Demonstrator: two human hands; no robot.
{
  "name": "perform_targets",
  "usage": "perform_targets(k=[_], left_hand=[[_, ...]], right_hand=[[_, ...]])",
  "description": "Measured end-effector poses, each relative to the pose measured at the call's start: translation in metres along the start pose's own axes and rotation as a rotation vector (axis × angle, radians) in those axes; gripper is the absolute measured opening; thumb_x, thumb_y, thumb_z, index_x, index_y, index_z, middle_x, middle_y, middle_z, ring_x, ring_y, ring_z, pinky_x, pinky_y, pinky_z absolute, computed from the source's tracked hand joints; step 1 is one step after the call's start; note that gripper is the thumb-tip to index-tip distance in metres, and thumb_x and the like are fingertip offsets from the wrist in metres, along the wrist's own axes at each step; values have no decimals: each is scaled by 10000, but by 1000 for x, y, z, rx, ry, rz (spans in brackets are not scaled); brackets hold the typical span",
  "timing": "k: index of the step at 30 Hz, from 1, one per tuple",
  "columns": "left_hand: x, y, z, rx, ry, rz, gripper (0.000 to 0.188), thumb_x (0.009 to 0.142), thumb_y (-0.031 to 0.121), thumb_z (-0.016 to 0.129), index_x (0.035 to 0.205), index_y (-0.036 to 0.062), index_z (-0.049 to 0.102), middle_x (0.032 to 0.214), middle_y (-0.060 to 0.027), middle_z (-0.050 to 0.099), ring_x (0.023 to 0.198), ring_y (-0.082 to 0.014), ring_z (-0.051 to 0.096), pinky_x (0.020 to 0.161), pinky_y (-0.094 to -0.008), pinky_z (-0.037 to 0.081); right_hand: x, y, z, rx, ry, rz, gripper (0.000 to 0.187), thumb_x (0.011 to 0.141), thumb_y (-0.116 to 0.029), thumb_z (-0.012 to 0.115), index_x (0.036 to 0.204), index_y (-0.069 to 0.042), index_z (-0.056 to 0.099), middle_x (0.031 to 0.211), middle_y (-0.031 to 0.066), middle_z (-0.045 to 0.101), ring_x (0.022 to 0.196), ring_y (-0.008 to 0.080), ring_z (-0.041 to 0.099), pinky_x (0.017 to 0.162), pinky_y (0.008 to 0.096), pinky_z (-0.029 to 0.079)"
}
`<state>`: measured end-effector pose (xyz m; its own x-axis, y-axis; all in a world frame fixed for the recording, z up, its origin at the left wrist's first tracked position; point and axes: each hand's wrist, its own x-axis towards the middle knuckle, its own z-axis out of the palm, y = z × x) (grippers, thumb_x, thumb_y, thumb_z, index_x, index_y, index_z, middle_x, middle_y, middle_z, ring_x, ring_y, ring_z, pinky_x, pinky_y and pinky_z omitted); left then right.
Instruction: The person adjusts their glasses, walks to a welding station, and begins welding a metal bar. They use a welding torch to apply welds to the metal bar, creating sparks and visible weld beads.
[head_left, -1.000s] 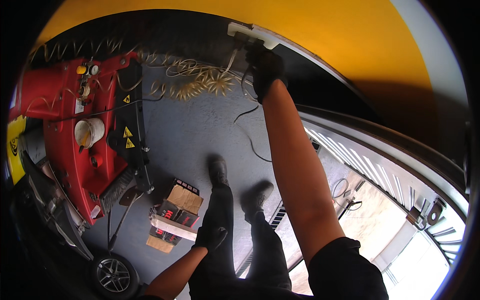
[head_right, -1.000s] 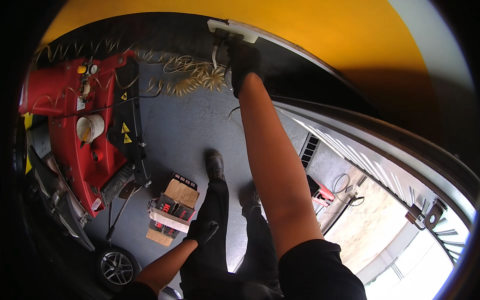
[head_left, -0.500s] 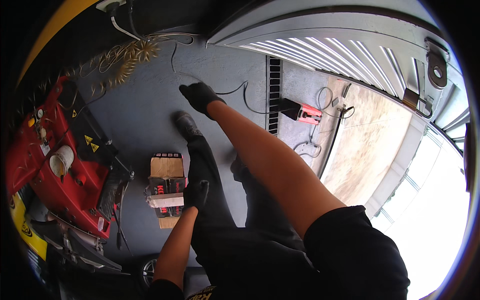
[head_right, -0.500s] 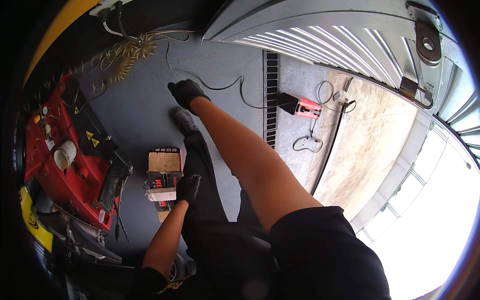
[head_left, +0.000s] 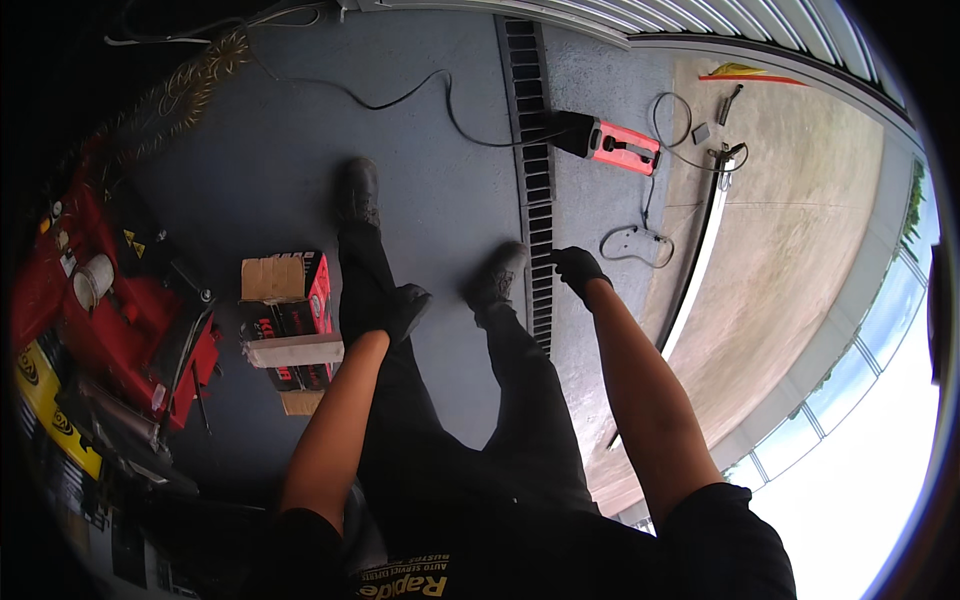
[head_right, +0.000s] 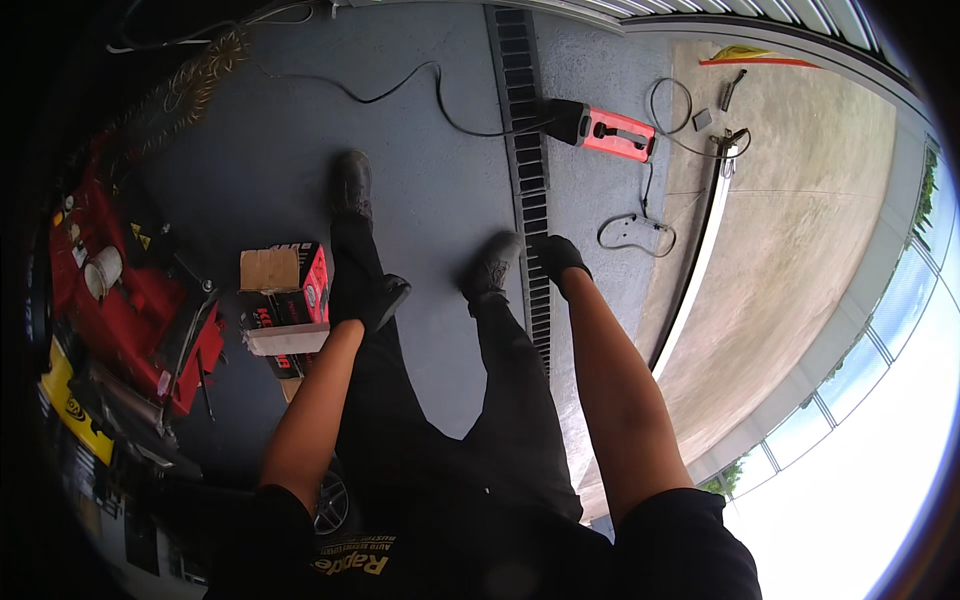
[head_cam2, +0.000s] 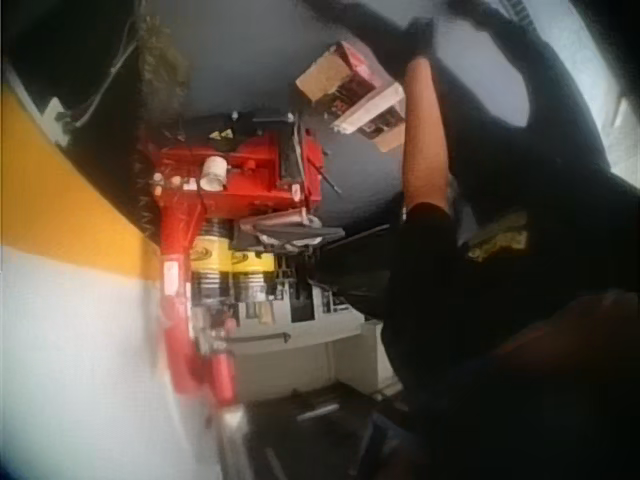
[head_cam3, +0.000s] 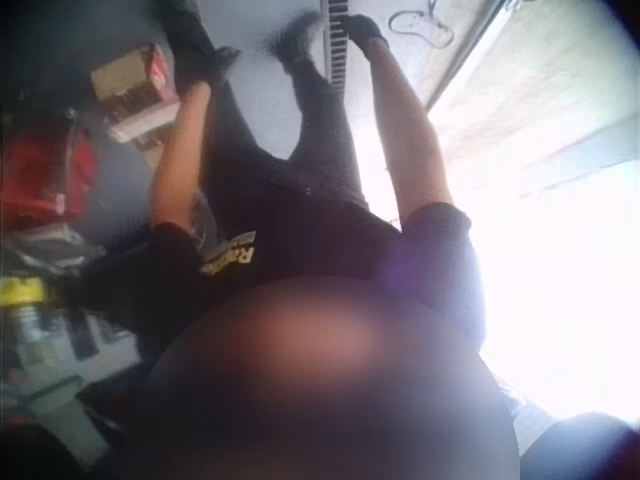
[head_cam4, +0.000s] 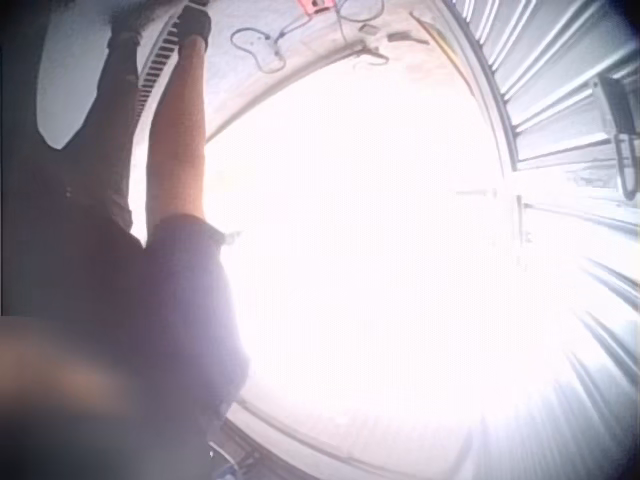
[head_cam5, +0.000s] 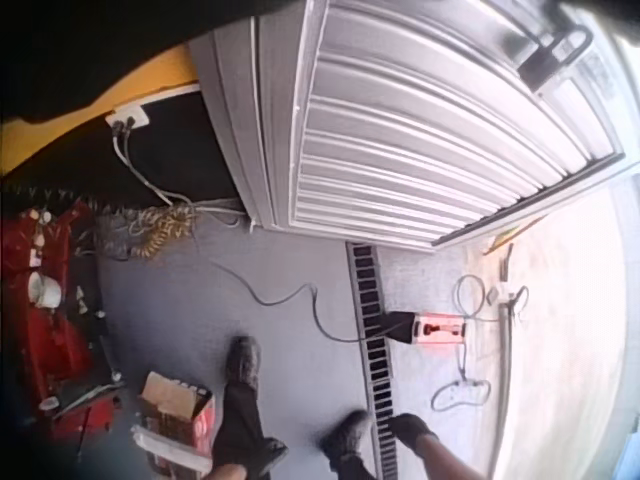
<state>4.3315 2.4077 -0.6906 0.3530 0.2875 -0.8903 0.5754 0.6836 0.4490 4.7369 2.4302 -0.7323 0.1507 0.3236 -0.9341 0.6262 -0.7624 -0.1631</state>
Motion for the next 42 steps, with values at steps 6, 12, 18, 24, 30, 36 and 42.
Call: perform_targets(k=[6,12,18,24,30,36,42], left_hand=[[50,96,72,254,-376,158,415,997,470,526,1207,138,657,1153,-157,695,1083,-348,658,944,-439,501],[59,86,79,670,-581,180,459,979,496,529,1230,138,667,1165,-125,697,1052,-321,676,959,-440,482],[53,98,64,584,-603,301,465,942,475,597,1214,109,687,1037,-111,699,937,-287,693,902,-447,494],[41,111,45,517,-542,425,402,919,435,640,1127,96,698,995,-109,693,879,-292,698,876,-450,501],[43,119,42,580,-624,366,422,929,450,611,1155,103,691,1074,-130,681,967,-306,680,922,-453,474],[43,107,45,630,-704,325,453,959,478,567,1210,117,678,1128,-120,673,1039,-309,661,962,-466,453],[91,33,63,652,-716,386,468,995,493,509,1092,68,678,1130,-133,680,1042,-308,660,911,-441,492]], right_hand=[[53,-15,-63,6,471,164,488,828,-458,767,968,2,683,846,141,701,814,265,665,786,430,513],[176,-61,-61,193,952,157,766,694,-464,897,1244,-47,566,1311,235,563,1196,416,591,1002,491,497],[231,-88,-58,36,1105,434,867,729,-610,811,1274,-36,458,1289,187,559,1162,389,616,954,540,492],[230,-91,-62,-103,1156,390,770,755,-580,793,1252,-76,489,1219,172,608,1149,384,617,945,541,477],[230,-91,-68,-29,1145,341,741,748,-600,792,1195,-69,533,1217,172,609,1139,376,624,945,537,478],[205,-21,-36,-9,1012,-137,590,792,-317,864,1129,20,515,1118,201,579,1008,365,574,881,455,472],[63,69,90,790,-379,417,329,956,-375,651,1212,-169,624,1024,2,673,869,166,647,770,367,530]])
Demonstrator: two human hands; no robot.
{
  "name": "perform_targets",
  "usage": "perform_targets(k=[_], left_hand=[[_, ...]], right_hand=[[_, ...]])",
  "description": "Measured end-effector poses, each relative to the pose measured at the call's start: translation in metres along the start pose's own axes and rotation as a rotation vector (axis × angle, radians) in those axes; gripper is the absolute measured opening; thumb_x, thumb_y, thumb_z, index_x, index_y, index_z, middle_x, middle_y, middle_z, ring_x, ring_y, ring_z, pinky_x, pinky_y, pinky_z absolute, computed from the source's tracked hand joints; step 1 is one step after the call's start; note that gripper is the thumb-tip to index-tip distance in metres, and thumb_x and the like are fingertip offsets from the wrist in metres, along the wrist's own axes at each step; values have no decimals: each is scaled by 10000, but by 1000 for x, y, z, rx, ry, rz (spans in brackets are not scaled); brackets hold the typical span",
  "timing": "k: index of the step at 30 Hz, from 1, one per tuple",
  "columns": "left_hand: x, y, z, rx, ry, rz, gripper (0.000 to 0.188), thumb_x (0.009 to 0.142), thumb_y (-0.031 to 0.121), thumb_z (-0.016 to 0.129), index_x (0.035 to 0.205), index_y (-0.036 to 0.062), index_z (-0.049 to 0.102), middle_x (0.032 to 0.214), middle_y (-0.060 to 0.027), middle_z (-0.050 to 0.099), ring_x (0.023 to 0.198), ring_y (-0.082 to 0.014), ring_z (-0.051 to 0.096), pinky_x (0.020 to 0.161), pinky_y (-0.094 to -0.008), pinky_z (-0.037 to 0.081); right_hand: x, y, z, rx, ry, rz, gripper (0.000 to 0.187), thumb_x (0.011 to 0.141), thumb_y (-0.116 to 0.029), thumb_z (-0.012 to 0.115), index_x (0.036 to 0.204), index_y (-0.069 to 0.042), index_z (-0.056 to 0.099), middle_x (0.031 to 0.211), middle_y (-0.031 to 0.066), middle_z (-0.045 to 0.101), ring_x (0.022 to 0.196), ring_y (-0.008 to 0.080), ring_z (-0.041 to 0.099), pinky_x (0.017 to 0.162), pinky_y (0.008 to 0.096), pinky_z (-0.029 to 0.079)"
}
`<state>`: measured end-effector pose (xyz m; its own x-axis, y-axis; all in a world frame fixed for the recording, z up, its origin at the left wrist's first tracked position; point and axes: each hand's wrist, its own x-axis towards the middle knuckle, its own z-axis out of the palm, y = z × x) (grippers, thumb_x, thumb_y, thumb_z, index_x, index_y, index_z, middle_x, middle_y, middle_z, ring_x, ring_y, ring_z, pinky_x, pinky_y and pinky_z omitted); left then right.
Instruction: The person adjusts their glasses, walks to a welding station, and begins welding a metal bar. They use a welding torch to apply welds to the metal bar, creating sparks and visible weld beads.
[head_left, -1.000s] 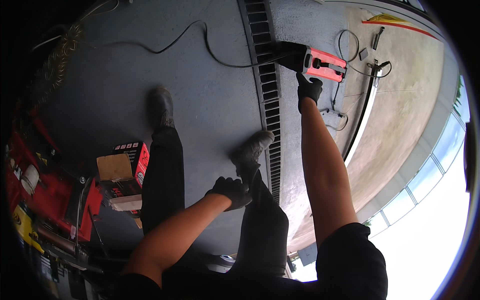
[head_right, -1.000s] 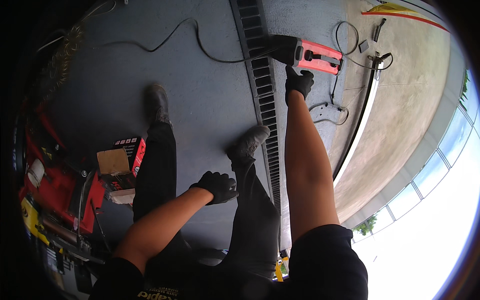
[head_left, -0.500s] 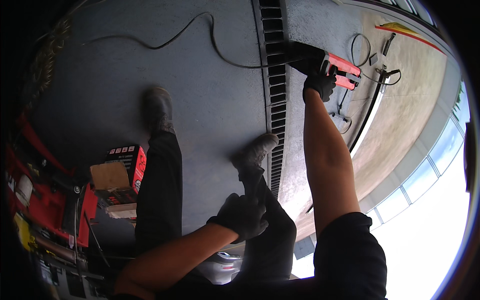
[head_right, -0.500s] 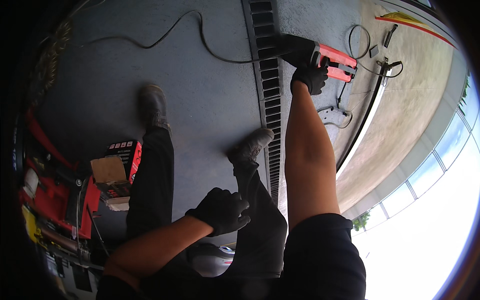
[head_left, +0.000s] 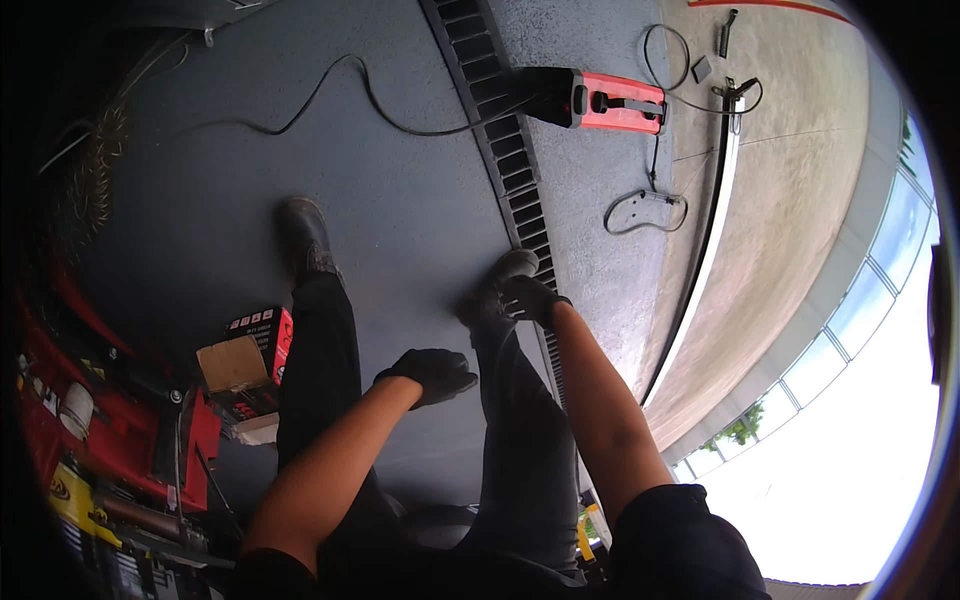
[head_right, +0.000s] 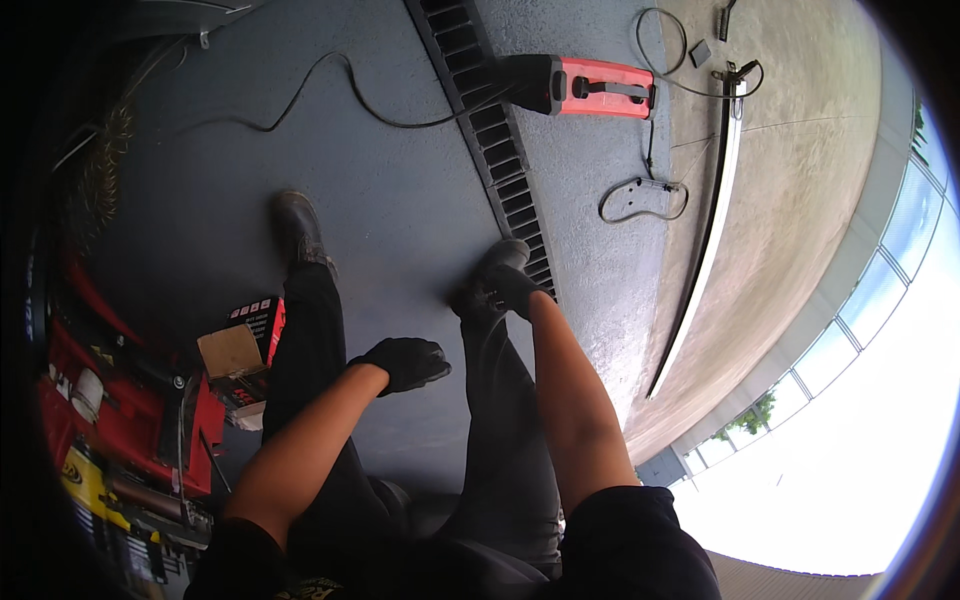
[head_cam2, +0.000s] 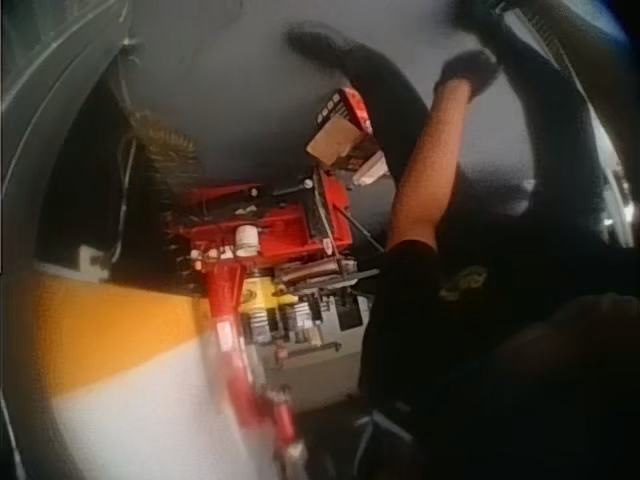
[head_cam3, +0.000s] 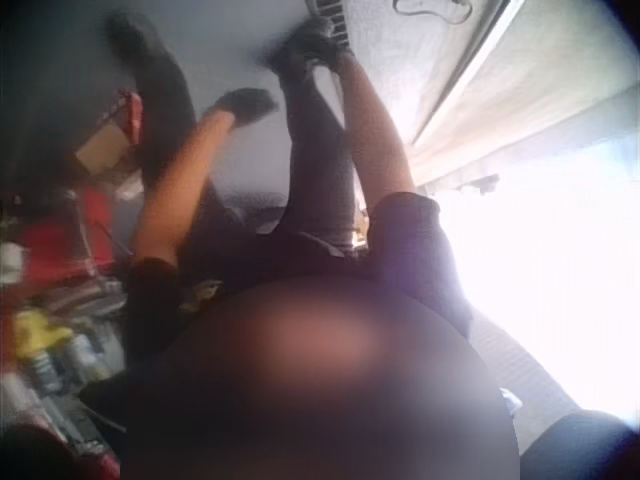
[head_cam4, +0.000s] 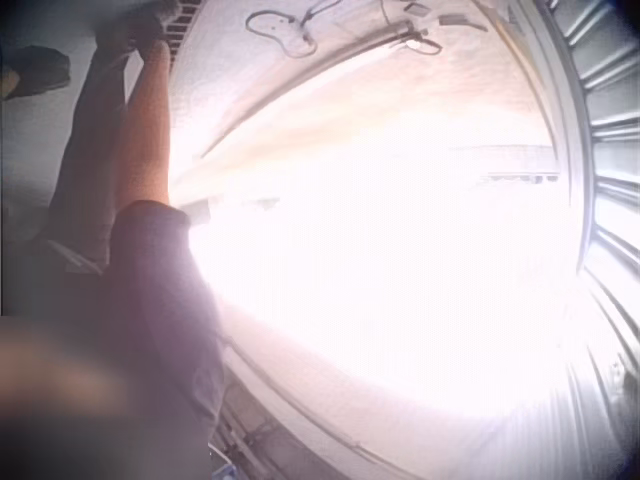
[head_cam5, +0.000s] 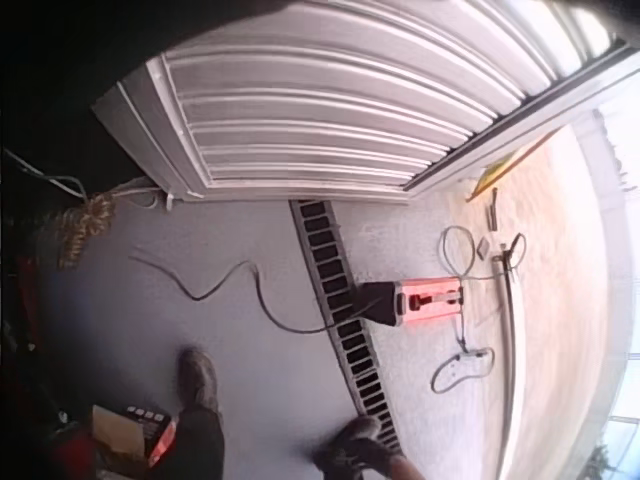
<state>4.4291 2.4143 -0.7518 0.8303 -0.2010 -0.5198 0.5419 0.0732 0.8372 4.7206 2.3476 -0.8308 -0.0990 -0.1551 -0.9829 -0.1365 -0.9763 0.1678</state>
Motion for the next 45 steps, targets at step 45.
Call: perform_targets(k=[45], left_hand=[[180,562,-203,-350,818,-422,421,1018,427,510,1242,109,672,1013,-1,697,825,-93,635,783,-266,482]], right_hand=[[-342,428,-380,123,273,-650,374,843,-259,697,1172,-82,680,1196,157,682,1090,357,606,976,407,479]])
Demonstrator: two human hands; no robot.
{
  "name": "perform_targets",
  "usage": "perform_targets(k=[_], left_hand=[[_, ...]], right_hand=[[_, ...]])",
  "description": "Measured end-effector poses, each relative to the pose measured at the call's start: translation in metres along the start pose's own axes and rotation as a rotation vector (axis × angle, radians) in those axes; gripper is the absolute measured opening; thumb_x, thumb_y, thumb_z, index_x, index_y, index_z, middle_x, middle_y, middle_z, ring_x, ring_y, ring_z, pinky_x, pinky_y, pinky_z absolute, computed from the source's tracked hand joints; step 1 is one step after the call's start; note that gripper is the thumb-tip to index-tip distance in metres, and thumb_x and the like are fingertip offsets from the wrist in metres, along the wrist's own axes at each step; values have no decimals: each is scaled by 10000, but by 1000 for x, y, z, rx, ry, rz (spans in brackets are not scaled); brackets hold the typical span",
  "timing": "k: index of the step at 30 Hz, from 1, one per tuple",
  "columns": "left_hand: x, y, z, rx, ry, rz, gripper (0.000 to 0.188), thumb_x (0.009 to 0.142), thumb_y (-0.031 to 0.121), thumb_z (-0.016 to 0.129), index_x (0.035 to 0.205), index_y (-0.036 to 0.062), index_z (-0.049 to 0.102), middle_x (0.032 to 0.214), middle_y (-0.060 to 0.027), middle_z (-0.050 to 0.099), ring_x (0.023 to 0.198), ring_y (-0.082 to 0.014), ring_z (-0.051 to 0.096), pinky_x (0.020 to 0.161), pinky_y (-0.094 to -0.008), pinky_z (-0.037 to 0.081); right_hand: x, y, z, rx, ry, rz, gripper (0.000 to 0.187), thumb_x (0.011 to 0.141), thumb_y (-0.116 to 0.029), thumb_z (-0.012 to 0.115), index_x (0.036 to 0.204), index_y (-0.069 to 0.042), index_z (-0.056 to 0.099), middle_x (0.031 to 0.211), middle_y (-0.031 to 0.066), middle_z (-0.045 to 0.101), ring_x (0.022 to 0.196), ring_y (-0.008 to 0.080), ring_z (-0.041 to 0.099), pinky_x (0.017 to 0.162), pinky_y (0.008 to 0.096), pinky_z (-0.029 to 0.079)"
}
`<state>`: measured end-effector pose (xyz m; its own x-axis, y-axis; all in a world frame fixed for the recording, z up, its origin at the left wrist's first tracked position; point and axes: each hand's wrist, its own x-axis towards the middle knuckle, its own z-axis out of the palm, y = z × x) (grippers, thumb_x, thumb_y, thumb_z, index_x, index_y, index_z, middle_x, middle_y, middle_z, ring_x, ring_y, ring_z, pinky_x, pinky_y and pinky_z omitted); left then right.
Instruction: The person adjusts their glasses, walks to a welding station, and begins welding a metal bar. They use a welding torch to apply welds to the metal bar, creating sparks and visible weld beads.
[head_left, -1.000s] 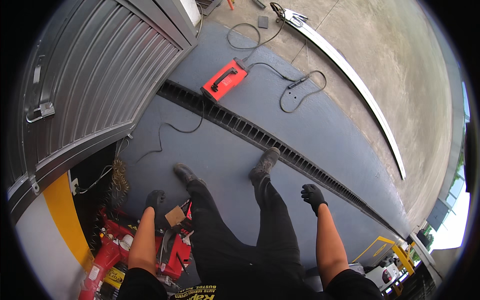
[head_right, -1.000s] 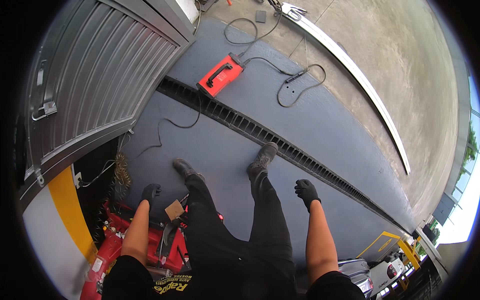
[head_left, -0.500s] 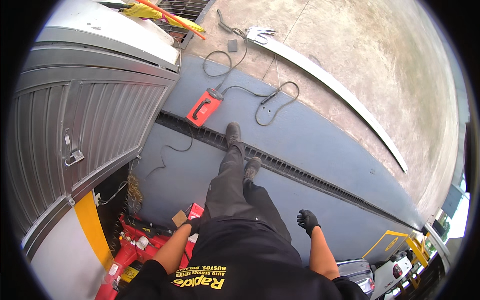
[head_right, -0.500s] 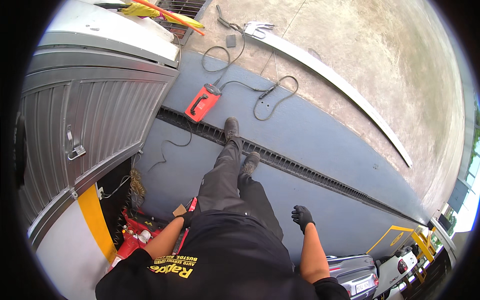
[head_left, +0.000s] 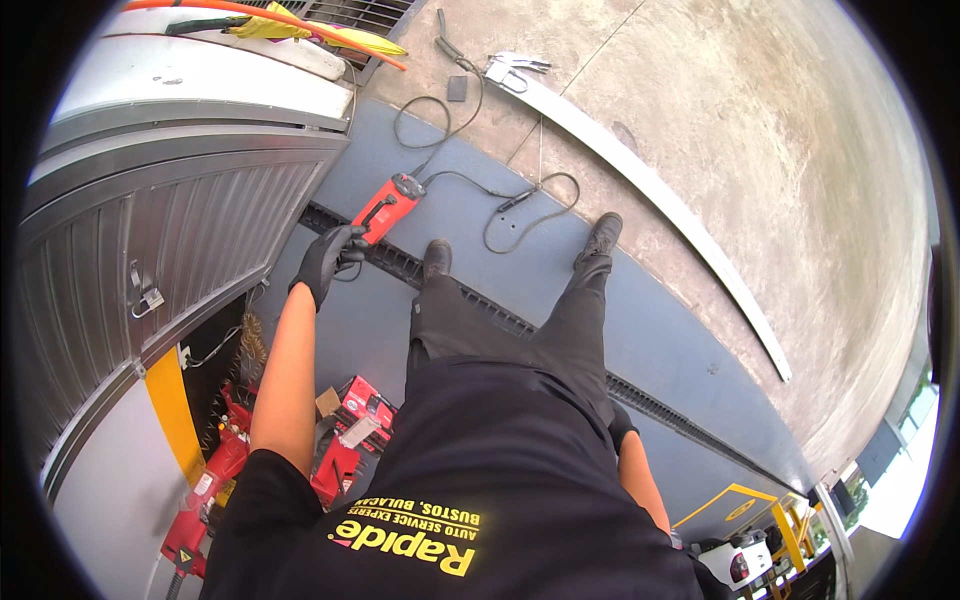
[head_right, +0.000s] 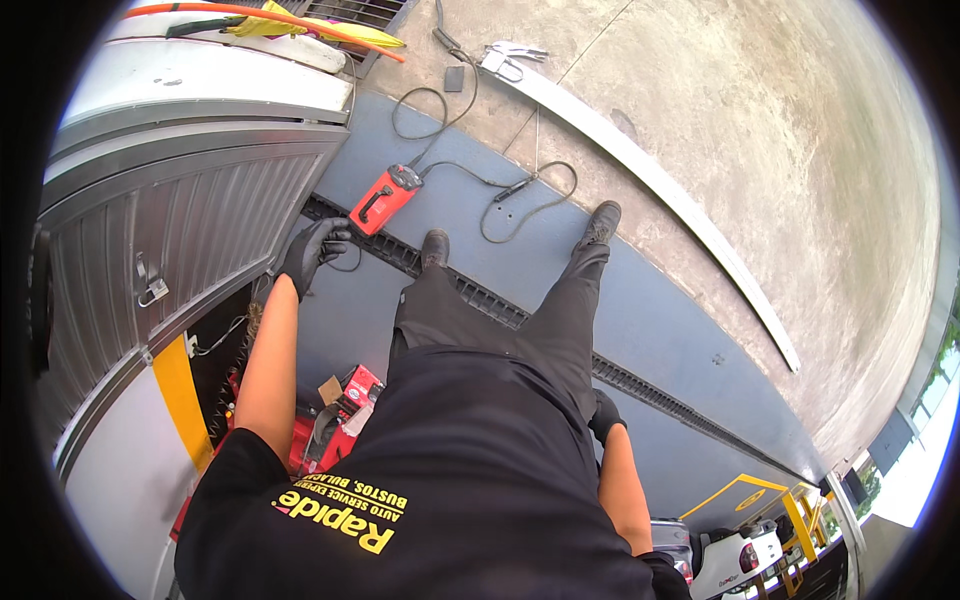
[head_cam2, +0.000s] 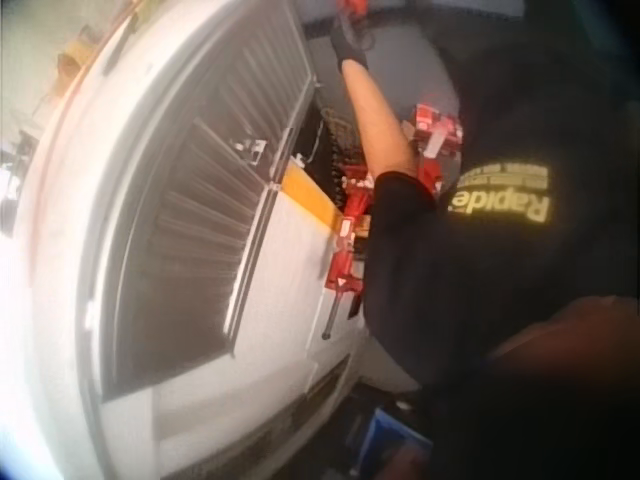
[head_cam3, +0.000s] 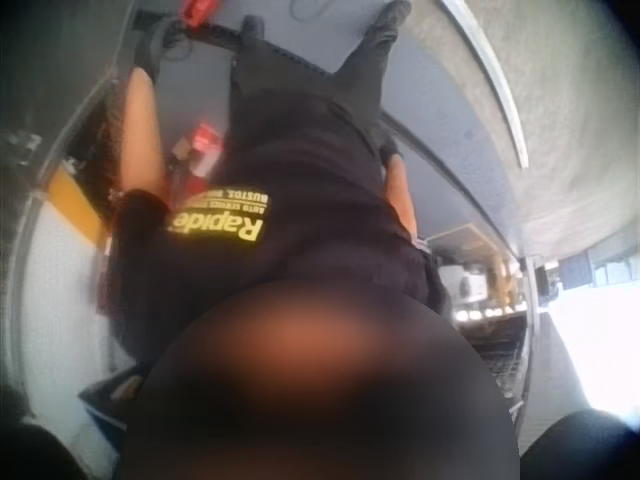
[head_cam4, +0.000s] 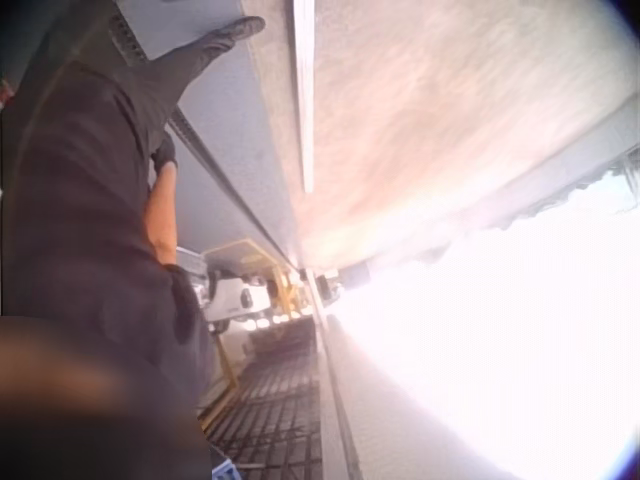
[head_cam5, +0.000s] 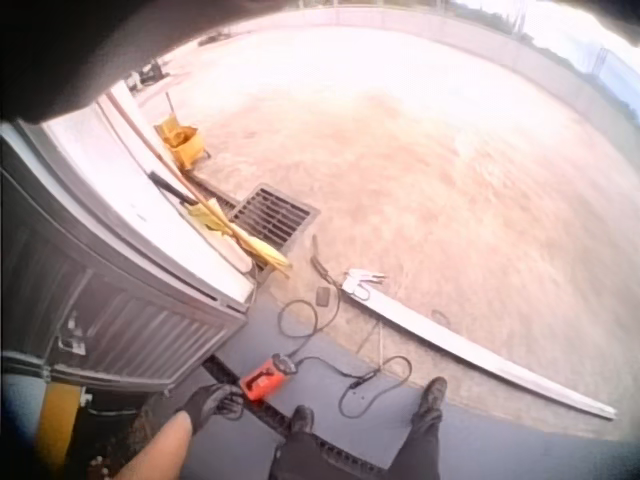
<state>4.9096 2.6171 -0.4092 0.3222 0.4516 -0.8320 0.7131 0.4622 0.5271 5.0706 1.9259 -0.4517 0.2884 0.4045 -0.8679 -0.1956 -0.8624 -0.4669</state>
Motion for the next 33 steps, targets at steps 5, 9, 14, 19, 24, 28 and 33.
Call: perform_targets(k=[5,9,14,19,24,28,33], left_hand=[[-52,-108,127,-16,79,-497,403,1011,382,491,1203,70,657,890,-56,686,631,-116,564,606,-269,469],[-145,-166,252,646,-643,-530,347,939,240,585,1241,81,644,1056,-119,760,828,-218,737,713,-364,590],[-164,-104,353,423,-383,-558,352,945,276,603,1176,20,677,1014,-126,739,877,-211,693,830,-357,553],[-152,2,351,-239,140,-79,416,1041,369,535,1201,9,666,1042,-75,689,953,-171,649,914,-333,505],[-177,-11,364,-476,378,46,395,1038,370,524,1194,35,664,1050,-49,673,943,-145,644,902,-306,491],[-185,-115,412,-451,239,-346,330,987,378,547,1110,102,680,1015,-29,687,891,-136,653,798,-279,476],[-246,-253,463,-243,-39,-990,401,930,476,530,1157,180,677,1077,4,707,895,-175,665,822,-407,458]], right_hand=[[65,-33,-181,230,43,321,370,946,-314,614,1231,-78,624,1143,125,690,992,257,644,881,373,508],[63,-45,-284,557,253,491,376,1003,-384,536,1252,-112,611,1082,85,667,963,205,640,862,383,523],[90,-50,-368,419,141,543,393,986,-403,558,1246,-114,613,1104,98,674,951,218,644,861,391,528],[148,-88,-429,47,-67,525,346,947,-361,586,1190,-114,588,1054,110,693,849,220,654,745,396,526],[184,-185,-484,53,5,175,337,991,-354,557,1256,-149,588,1084,96,686,914,201,665,802,361,537],[187,-236,-470,105,67,12,305,997,-315,584,1238,-129,597,1054,88,686,874,179,660,772,325,532],[158,-258,-456,155,22,-176,289,1020,-281,593,1232,-88,626,991,53,684,841,127,649,760,277,524]])
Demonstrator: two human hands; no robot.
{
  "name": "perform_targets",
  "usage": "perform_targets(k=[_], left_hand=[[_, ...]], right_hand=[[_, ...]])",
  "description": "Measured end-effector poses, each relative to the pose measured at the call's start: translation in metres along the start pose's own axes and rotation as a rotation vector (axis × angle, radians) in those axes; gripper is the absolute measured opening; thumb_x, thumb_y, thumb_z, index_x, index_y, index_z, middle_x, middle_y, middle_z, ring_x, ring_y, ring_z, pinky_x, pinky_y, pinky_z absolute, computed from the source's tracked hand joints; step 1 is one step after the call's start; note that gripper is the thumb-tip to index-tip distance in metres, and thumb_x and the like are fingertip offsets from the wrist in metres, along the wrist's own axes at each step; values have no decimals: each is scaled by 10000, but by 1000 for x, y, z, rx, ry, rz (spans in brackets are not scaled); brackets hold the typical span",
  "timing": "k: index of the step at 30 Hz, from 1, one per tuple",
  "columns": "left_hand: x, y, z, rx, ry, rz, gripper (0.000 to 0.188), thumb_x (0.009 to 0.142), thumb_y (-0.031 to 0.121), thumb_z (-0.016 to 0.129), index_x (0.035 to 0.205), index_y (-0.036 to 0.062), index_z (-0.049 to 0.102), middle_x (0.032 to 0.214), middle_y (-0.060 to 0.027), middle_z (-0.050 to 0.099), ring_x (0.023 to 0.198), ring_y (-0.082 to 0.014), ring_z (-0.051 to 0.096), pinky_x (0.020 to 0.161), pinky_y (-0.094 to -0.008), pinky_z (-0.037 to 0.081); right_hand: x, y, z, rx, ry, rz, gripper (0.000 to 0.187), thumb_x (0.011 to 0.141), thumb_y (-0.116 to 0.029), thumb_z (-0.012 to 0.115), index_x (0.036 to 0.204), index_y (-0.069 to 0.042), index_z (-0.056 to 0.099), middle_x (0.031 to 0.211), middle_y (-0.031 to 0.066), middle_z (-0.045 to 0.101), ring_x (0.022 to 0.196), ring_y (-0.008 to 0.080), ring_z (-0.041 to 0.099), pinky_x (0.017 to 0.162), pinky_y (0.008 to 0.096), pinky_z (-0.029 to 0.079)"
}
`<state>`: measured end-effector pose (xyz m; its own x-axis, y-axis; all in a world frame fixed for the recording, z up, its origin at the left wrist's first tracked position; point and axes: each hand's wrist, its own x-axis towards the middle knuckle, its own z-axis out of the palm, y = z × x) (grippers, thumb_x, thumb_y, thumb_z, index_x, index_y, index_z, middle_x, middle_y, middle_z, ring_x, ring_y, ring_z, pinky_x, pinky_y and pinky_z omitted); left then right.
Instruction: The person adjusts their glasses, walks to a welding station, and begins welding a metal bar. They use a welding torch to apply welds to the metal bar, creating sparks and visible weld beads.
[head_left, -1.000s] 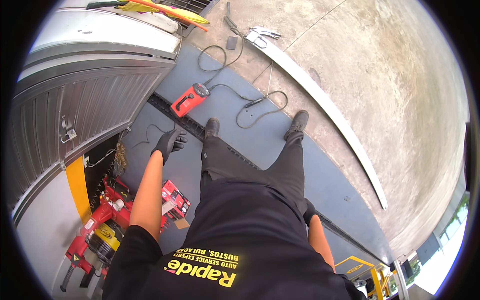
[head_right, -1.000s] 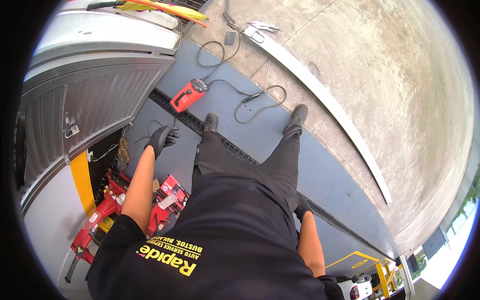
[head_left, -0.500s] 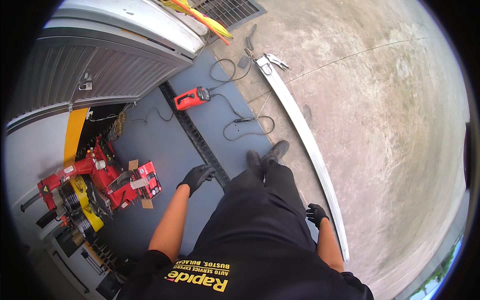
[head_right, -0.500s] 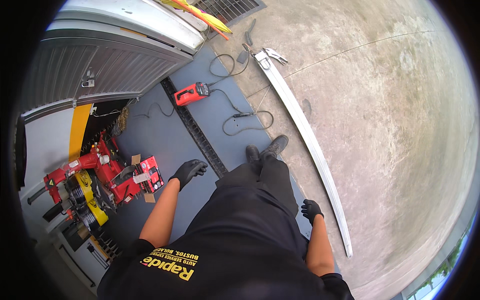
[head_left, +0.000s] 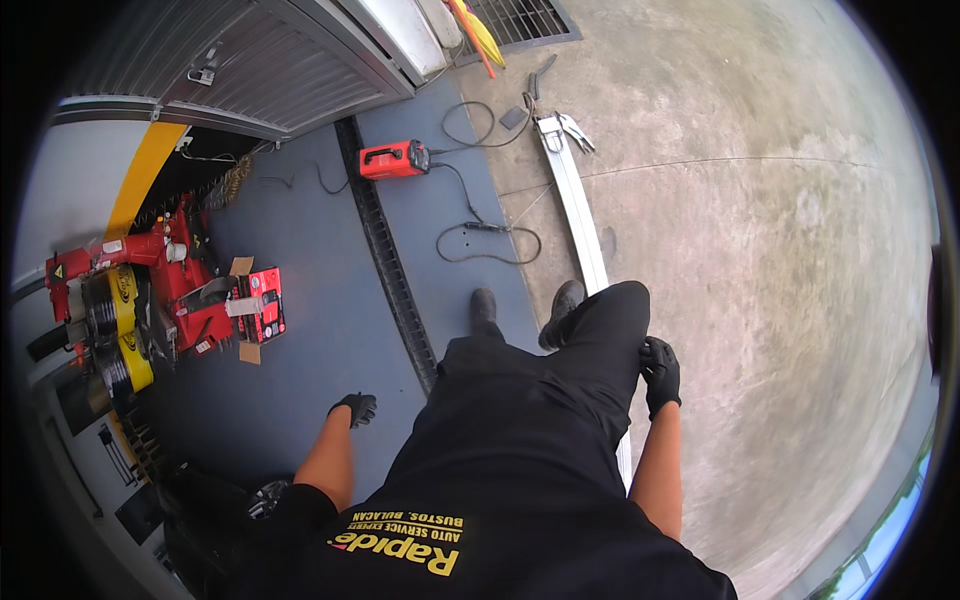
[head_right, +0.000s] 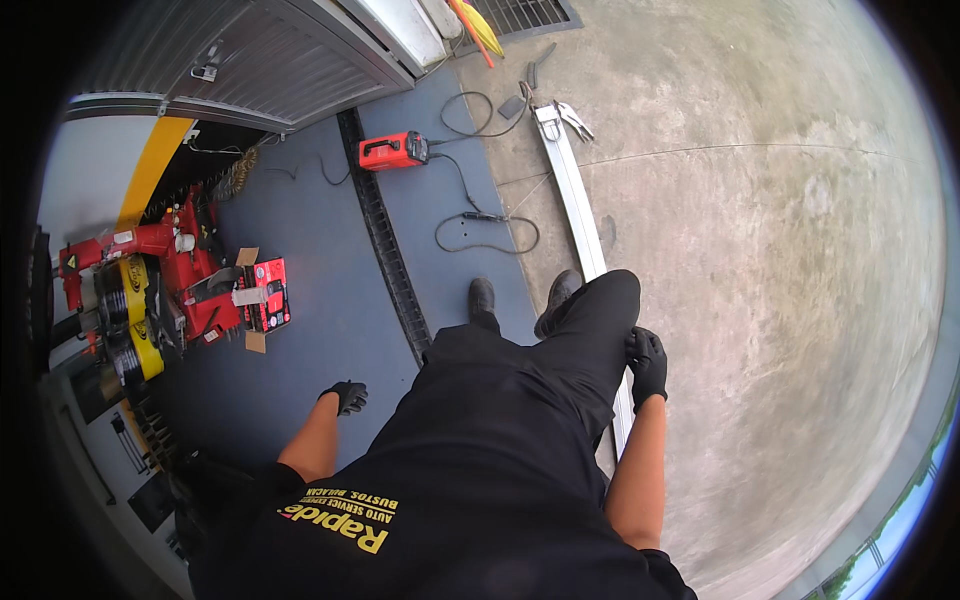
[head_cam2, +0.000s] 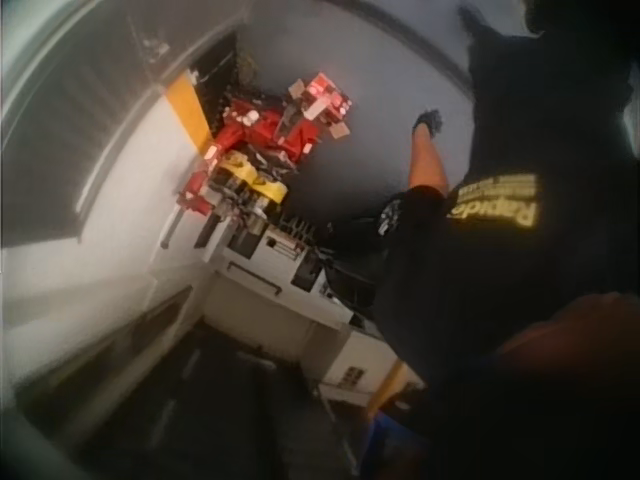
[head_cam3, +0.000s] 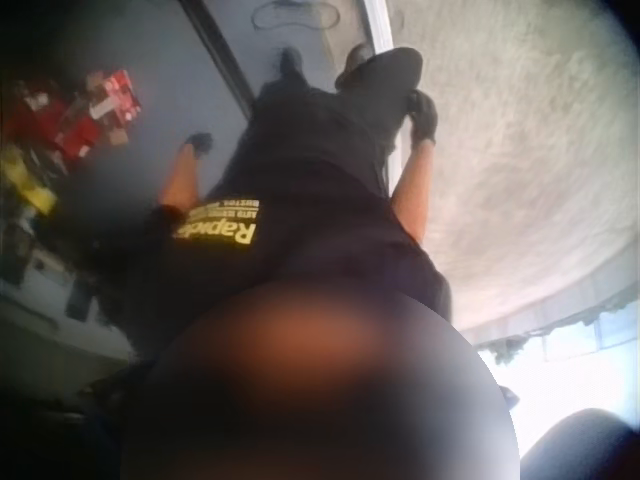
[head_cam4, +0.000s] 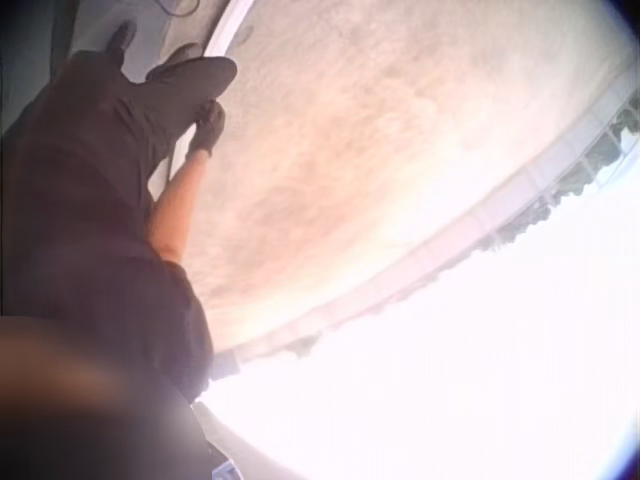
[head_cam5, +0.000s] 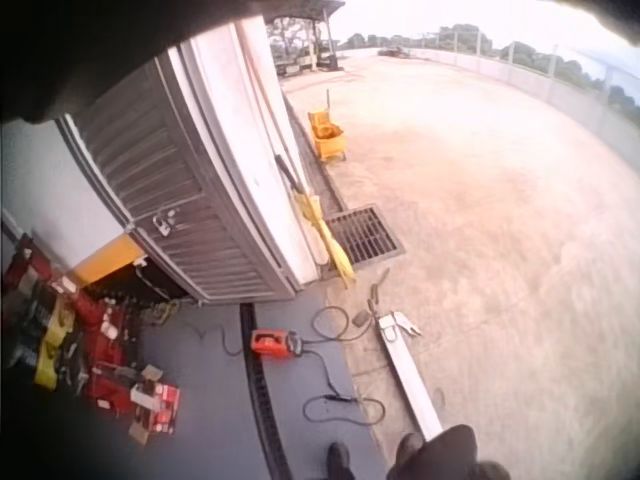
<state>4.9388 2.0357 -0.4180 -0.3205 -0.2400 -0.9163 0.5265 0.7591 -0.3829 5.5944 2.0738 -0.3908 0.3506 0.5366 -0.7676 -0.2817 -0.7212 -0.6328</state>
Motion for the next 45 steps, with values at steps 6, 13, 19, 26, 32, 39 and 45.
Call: perform_targets(k=[6,13,19,26,32,39,45], left_hand=[[-27,27,6,-167,68,-22,393,935,433,523,1180,169,680,1086,2,713,890,-157,660,818,-352,445],[-159,264,146,-705,191,649,286,956,309,574,1102,91,689,944,-27,682,905,-141,666,836,-328,498],[-259,362,297,255,93,767,443,987,456,572,1222,98,688,1204,-134,692,1154,-343,629,996,-398,494],[-282,375,284,-300,148,548,400,972,381,542,1087,33,702,987,-85,715,960,-195,675,907,-336,510],[-265,352,305,-372,164,413,360,953,345,547,954,21,704,852,-78,688,819,-179,647,812,-326,497],[-265,359,333,-273,58,361,430,964,380,509,857,-2,674,787,-92,664,688,-192,612,699,-359,491],[-240,362,294,-393,44,341,417,949,419,545,843,36,674,705,-59,587,621,-176,535,656,-339,464]], right_hand=[[54,-71,-59,-149,-10,-44,297,1016,-344,598,1195,-111,644,943,24,662,802,117,630,721,268,502],[206,-98,-112,-463,-369,84,301,1006,-311,626,1159,-53,644,907,45,673,776,121,611,694,271,479],[238,-104,-244,-303,-200,345,273,982,-315,650,1140,-94,631,895,62,680,728,133,614,646,285,482],[276,-97,-339,-462,-66,579,279,921,-316,641,1135,-139,619,899,68,686,712,170,620,620,326,483],[309,-140,-297,-499,-206,451,257,950,-280,637,1136,-103,627,885,66,684,705,151,604,606,301,470],[327,-186,-234,-606,-349,293,281,970,-315,635,1134,-87,636,909,55,684,736,135,599,663,294,473],[318,-204,-200,-721,-343,207,284,970,-316,635,1120,-76,642,899,53,678,737,137,595,666,292,474]])
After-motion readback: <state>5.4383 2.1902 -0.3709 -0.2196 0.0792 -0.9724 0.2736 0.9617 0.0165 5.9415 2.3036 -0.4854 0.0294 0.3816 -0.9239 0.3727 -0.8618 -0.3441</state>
